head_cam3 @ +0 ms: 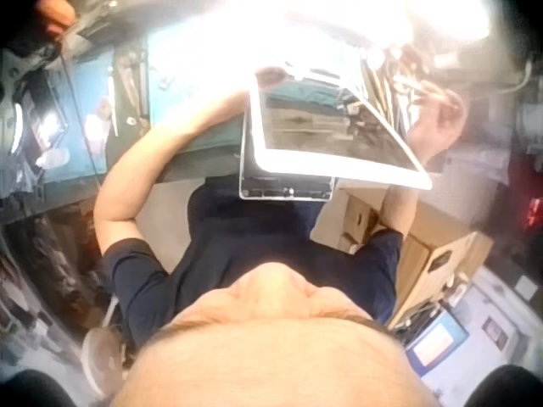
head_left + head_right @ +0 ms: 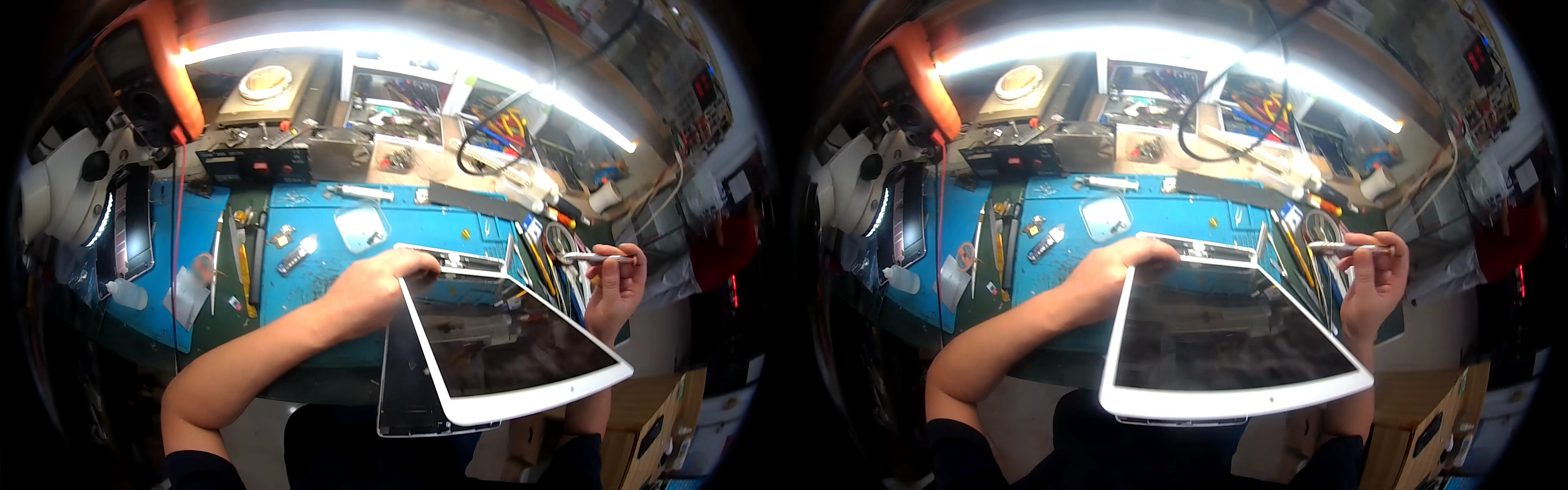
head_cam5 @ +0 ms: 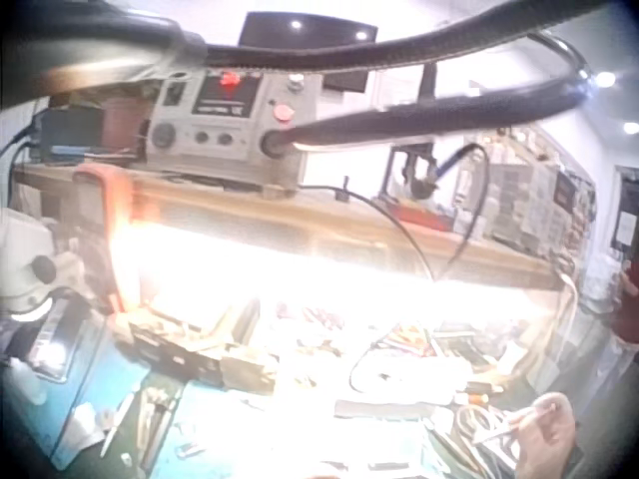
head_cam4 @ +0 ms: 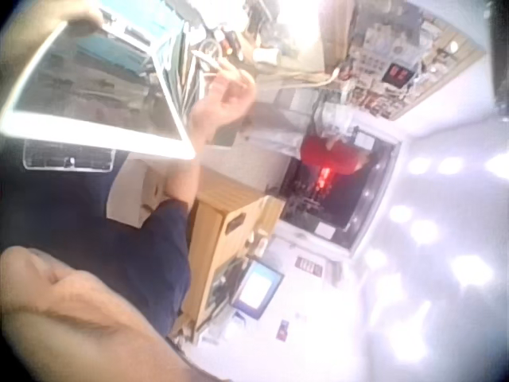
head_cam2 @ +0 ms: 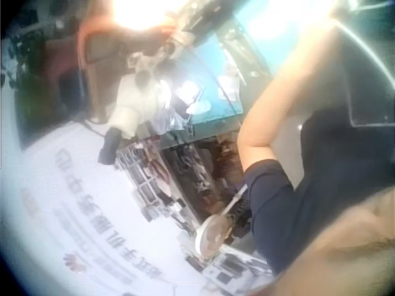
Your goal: The person reassembles a white tablet by aligning and snapping the screen assembly onto the chassis, then powers it on to verify functionality. They use tweezers to adjust the bezel and apply adhesive along the edges to secure the screen.
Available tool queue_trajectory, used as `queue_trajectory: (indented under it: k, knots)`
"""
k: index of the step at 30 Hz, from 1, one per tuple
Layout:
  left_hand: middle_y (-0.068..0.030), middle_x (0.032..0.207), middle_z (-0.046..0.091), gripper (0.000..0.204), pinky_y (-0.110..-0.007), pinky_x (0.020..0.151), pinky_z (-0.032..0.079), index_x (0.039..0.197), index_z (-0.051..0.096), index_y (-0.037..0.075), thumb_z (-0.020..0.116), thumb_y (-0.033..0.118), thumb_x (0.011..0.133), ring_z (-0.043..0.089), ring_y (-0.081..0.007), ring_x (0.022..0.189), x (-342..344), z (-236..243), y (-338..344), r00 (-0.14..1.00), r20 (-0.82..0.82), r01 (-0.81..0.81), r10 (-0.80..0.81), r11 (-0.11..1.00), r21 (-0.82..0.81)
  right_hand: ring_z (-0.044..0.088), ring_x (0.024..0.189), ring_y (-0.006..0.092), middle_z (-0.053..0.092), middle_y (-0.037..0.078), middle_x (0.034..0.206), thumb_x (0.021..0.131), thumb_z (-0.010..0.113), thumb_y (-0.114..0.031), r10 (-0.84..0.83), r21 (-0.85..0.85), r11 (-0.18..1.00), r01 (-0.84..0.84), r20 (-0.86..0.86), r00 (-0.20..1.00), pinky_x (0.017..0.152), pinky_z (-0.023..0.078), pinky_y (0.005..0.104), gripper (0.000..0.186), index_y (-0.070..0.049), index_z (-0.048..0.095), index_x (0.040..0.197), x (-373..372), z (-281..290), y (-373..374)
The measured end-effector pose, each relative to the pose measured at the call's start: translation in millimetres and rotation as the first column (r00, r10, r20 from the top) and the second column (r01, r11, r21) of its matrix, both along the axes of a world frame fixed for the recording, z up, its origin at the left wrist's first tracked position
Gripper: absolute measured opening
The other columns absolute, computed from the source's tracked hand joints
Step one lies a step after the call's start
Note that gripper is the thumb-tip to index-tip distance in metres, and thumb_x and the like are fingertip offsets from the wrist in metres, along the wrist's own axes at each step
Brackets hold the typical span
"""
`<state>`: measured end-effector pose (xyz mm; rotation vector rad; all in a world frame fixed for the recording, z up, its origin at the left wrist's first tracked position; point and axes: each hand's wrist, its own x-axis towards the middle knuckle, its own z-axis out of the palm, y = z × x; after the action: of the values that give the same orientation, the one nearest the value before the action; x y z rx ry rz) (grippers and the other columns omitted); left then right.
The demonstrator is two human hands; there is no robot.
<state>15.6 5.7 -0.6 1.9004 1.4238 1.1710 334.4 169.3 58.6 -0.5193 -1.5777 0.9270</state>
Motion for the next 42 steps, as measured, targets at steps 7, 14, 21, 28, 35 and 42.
queue_trajectory:
  k: [7,14,21,28,35,42]
  knots:
    - [-0.0115,0.113,0.068,0.033,-0.038,0.089,0.057,0.120,0.066,0.003,0.063,0.000,0.087,0.067,-0.0318,0.105,-2,-6,-4,0.993,-0.103,-0.040,0.050,0.995,0.089,0.074,0.099,0.0213,0.074,0.018,0.112,0.095,0.067,0.007,0.593,-0.136,0.799,-0.585,0.333,0.733,0.083,0.063,0.0316,0.019,0.000,0.062,0.111,-122,11,21]
    - [-0.0097,0.118,0.068,0.037,-0.036,0.090,0.058,0.125,0.065,0.005,0.070,0.017,0.090,0.069,-0.0286,0.106,-1,-8,0,0.977,-0.209,-0.008,0.042,0.987,0.159,0.076,0.094,0.0203,0.076,0.011,0.105,0.092,0.070,0.003,0.391,0.171,0.800,-0.574,0.577,0.717,0.082,0.060,0.0305,0.026,0.000,0.067,0.118,-193,-1,17]
    - [-0.0090,0.119,0.067,0.036,-0.037,0.089,0.059,0.125,0.065,0.005,0.068,0.016,0.090,0.068,-0.0283,0.108,-2,-7,-2,0.981,-0.192,-0.008,0.035,0.990,0.141,0.075,0.087,0.0261,0.075,0.011,0.100,0.092,0.068,0.001,0.279,0.347,0.716,-0.606,0.653,0.704,0.074,0.058,0.0348,0.038,-0.005,0.062,0.128,-210,0,15]
    - [-0.0082,0.121,0.066,0.036,-0.037,0.089,0.059,0.124,0.066,0.004,0.067,0.014,0.090,0.068,-0.0281,0.109,-3,-9,0,0.977,-0.210,0.010,0.028,0.984,0.175,0.075,0.090,0.0246,0.076,0.011,0.102,0.091,0.068,0.005,0.219,0.382,0.695,-0.610,0.695,0.685,0.080,0.059,0.0341,0.042,-0.003,0.062,0.131,-212,4,10]
    - [-0.0095,0.119,0.067,0.035,-0.037,0.089,0.058,0.123,0.066,0.005,0.070,0.013,0.089,0.069,-0.0281,0.107,-2,-8,-1,0.984,-0.176,-0.013,0.037,0.991,0.134,0.076,0.088,0.0227,0.077,0.011,0.102,0.091,0.067,0.004,0.168,0.444,0.759,-0.475,0.572,0.803,0.078,0.059,0.0338,0.038,-0.002,0.063,0.128,-185,11,10]
    - [-0.0136,0.109,0.070,0.020,-0.040,0.084,0.058,0.116,0.064,0.004,0.062,0.008,0.097,0.068,-0.0330,0.101,7,-2,4,0.996,-0.079,-0.034,0.046,0.989,0.145,0.067,0.092,0.0144,0.070,0.012,0.105,0.099,0.055,0.002,-0.245,0.269,0.949,0.163,0.307,0.920,0.084,0.053,0.0273,0.044,0.003,0.049,0.142,-30,-17,-3]
